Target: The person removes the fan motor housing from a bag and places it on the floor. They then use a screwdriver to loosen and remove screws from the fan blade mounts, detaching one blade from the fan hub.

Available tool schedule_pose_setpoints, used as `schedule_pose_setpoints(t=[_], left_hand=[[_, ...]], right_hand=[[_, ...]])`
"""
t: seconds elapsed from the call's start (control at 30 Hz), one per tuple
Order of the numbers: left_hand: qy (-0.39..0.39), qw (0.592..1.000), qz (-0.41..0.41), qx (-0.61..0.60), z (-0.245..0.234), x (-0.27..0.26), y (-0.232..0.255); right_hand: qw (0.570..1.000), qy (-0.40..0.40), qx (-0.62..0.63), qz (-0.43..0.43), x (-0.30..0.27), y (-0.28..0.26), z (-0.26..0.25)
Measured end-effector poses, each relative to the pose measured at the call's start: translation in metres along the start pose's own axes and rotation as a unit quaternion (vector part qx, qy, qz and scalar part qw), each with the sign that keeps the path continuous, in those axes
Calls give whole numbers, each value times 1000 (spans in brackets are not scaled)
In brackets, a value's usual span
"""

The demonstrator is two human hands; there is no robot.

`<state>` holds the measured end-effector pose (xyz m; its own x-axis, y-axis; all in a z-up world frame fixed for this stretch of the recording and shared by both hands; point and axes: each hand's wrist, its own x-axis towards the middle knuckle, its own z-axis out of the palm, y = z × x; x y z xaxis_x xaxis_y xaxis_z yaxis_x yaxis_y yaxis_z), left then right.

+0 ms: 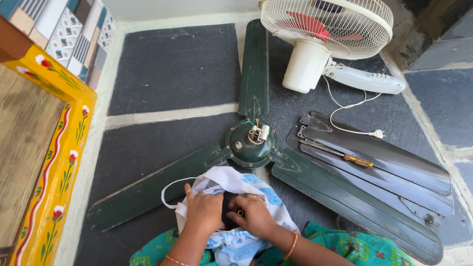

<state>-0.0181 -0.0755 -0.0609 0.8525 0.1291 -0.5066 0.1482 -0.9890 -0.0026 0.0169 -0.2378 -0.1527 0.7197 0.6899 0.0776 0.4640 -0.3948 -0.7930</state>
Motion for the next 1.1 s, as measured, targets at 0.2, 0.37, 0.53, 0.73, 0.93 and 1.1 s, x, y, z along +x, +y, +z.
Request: schedule_pose_setpoints(t=[0.2, 0.37, 0.53, 0.73, 0.93, 1.1], left_hand=[[-7, 1000, 18, -5, 6, 19, 0], [-2, 1000, 27, -4, 11, 27, -2], [-26, 999, 34, -17, 13, 29, -7], [-108, 994, 14, 8, 19, 36, -20], [-206, 977, 56, 0, 58, 73, -26], [-275, 878, 167, -356, 108, 113, -52]], right_hand=[[964, -24, -264, -33, 2, 8, 1], [972, -29, -230, -36, 3, 21, 9], [983, -4, -184, -5, -2, 33, 1], [979, -22, -198, 41, -7, 31, -17], [975, -18, -220, 30, -17, 13, -48], [974, -2, -226, -21, -20, -6, -68]])
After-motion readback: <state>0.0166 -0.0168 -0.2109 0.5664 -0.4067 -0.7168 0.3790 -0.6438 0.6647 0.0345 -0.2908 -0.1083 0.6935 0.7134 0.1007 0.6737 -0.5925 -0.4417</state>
